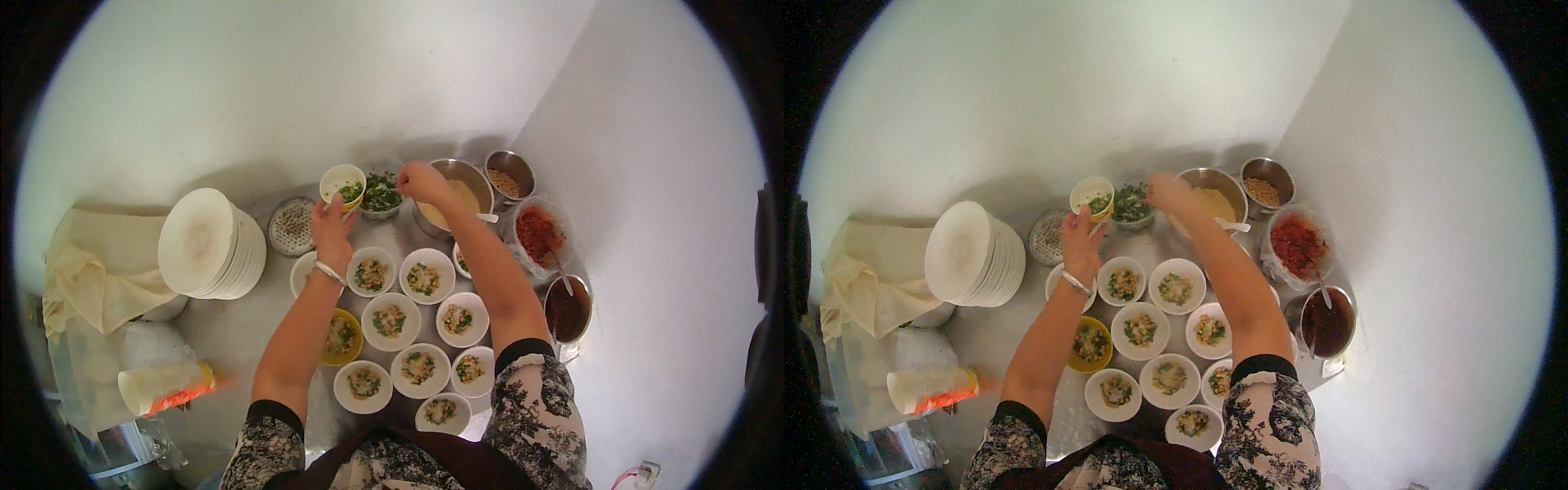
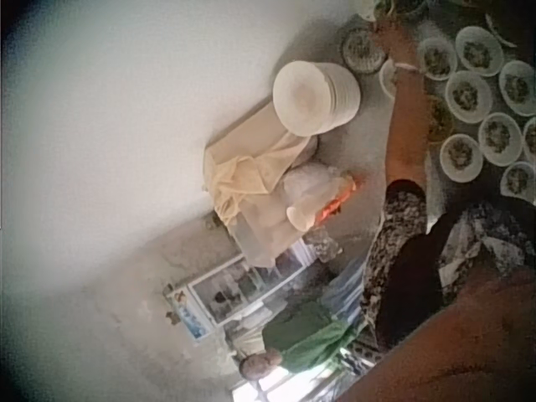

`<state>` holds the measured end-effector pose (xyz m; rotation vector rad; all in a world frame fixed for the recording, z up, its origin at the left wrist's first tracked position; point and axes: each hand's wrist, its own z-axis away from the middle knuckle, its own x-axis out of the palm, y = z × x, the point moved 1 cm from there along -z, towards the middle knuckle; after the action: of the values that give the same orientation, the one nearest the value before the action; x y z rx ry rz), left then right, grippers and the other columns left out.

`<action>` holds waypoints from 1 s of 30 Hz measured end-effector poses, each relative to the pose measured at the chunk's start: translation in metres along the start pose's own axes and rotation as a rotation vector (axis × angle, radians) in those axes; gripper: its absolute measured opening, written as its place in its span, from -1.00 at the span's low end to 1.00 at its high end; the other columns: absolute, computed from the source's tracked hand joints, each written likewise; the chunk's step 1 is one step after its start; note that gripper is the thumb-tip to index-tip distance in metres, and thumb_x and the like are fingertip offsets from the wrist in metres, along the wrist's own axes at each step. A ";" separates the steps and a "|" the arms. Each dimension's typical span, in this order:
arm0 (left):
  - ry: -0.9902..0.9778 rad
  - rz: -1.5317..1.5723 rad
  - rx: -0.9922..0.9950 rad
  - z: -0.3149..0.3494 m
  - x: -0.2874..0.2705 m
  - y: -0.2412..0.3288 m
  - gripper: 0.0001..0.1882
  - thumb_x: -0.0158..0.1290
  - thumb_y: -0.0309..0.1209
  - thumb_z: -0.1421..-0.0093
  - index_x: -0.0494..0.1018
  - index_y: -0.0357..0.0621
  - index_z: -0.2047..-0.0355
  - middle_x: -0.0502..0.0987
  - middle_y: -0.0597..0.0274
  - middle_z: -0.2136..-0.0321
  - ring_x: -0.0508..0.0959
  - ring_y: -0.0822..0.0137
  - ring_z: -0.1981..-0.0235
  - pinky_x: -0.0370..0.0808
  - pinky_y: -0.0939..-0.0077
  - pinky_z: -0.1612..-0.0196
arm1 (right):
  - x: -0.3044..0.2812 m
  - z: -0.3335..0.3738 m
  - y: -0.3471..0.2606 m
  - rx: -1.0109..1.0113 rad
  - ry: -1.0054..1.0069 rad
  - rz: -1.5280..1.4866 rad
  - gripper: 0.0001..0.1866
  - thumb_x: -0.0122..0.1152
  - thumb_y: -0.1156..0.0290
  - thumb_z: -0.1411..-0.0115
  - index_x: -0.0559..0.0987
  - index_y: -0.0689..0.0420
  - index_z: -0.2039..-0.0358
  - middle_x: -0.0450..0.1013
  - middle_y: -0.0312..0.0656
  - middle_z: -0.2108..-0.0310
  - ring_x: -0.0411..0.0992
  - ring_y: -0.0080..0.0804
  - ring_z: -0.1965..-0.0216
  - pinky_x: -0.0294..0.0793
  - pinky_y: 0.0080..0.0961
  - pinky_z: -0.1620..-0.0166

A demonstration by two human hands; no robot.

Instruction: The person descends stairs and enters a kitchen, then assembles multiple small bowls with seasonings and condiments. They add noodles and greens from pots on the stove into a clear plastic container using chopsticks, and place the container on a cutting board.

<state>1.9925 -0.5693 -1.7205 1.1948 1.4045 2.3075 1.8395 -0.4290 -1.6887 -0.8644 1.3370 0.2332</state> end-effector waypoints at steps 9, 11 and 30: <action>-0.001 -0.187 -0.004 0.010 0.012 0.007 -0.38 0.21 -0.33 -0.01 0.17 -0.25 0.00 0.40 0.15 0.27 0.45 0.40 0.30 0.47 0.54 0.35 | -0.061 0.046 -0.059 -0.266 0.334 0.278 -0.85 0.05 0.49 0.03 0.55 0.16 0.43 0.47 -0.08 0.44 0.45 -0.14 0.37 0.42 -0.27 0.33; -0.017 -0.177 -0.024 0.013 0.017 0.007 -0.38 0.21 -0.32 -0.02 0.17 -0.25 0.00 0.41 0.16 0.29 0.45 0.39 0.30 0.48 0.53 0.35 | -0.064 0.053 -0.074 -0.244 0.325 0.347 -0.86 0.04 0.50 0.04 0.54 0.16 0.43 0.46 -0.08 0.42 0.44 -0.14 0.34 0.43 -0.26 0.34; -0.230 -0.325 -0.225 0.066 0.027 -0.007 -0.43 0.14 -0.30 -0.09 0.16 -0.24 -0.02 0.43 0.19 0.25 0.49 0.37 0.25 0.48 0.44 0.27 | -0.037 0.082 0.056 0.218 0.018 0.379 -0.87 0.09 0.46 0.06 0.60 0.15 0.52 0.50 -0.02 0.48 0.49 -0.11 0.38 0.47 -0.26 0.33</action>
<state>2.0204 -0.5073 -1.6968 1.0381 1.1288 1.9739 1.8575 -0.3251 -1.6792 -0.4268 1.5066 0.3661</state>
